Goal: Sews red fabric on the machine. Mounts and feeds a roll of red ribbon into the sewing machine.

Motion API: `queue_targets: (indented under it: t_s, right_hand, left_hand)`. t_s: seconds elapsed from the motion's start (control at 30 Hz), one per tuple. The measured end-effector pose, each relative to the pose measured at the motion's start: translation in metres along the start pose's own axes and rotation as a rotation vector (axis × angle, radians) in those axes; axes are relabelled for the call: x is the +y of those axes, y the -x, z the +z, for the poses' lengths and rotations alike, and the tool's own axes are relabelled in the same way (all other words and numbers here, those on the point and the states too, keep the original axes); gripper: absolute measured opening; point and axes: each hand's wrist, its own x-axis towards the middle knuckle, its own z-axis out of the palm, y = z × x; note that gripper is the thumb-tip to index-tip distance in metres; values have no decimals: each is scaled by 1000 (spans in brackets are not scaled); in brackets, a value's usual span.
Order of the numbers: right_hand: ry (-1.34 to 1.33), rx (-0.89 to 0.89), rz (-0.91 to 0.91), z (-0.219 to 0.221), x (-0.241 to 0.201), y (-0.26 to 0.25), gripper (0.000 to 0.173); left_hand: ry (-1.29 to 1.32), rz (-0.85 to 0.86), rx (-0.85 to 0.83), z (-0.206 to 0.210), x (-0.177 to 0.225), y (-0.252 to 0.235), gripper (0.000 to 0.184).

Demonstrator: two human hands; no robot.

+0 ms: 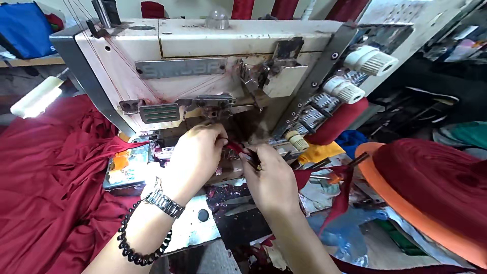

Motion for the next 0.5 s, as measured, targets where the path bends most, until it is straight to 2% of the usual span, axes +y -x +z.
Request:
queue_targets:
  t_s: [0.2,0.5]
  right_hand:
    - [-28,-89,140,-2,3,6,18]
    - [-155,-223,347,-8,1,8,24]
  left_hand:
    - [46,-29,-49,-5,1,3,12]
    - [84,-78,-104,-10,8,1,8]
